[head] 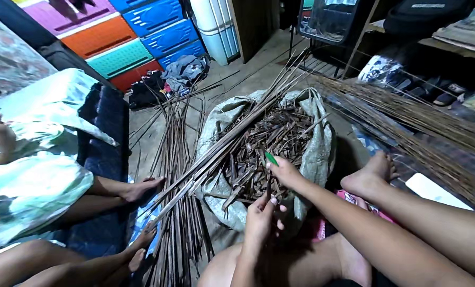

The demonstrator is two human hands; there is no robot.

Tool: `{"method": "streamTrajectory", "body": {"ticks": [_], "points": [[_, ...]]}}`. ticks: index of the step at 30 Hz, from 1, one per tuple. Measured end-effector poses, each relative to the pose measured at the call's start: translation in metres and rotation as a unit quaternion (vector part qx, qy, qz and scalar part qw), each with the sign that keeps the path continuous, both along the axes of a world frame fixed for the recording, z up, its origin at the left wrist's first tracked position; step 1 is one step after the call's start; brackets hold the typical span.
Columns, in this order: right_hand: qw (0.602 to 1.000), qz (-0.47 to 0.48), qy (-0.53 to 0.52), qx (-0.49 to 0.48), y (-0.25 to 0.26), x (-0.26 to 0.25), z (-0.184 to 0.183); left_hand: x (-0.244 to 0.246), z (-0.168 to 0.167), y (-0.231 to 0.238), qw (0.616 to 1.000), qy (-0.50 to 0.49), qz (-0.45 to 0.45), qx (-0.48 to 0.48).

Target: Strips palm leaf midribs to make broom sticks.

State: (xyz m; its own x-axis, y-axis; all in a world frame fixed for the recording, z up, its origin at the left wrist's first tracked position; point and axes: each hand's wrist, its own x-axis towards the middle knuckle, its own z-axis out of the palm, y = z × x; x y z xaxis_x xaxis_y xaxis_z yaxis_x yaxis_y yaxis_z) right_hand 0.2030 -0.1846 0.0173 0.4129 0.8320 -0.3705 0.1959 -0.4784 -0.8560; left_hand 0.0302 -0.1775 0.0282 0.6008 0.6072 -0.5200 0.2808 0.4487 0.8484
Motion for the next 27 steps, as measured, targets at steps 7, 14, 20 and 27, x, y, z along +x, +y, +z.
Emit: {"method": "streamTrajectory", "body": {"ticks": [7,14,20,27], "points": [[0.954,0.224,-0.139,-0.146,-0.047,-0.038,0.041,0.001,-0.011,0.008,0.978,0.131,0.033,0.161],[0.908,0.226,-0.298,-0.192,-0.067,-0.063,0.03,0.003,-0.015,0.007,0.943,0.222,-0.025,0.246],[0.904,0.175,-0.316,-0.229,-0.023,-0.042,0.009,0.006,-0.019,0.007,0.938,0.23,-0.042,0.257],[0.927,0.148,-0.27,-0.216,-0.026,-0.018,0.021,0.002,-0.017,0.012,0.97,0.17,0.006,0.172]]}}
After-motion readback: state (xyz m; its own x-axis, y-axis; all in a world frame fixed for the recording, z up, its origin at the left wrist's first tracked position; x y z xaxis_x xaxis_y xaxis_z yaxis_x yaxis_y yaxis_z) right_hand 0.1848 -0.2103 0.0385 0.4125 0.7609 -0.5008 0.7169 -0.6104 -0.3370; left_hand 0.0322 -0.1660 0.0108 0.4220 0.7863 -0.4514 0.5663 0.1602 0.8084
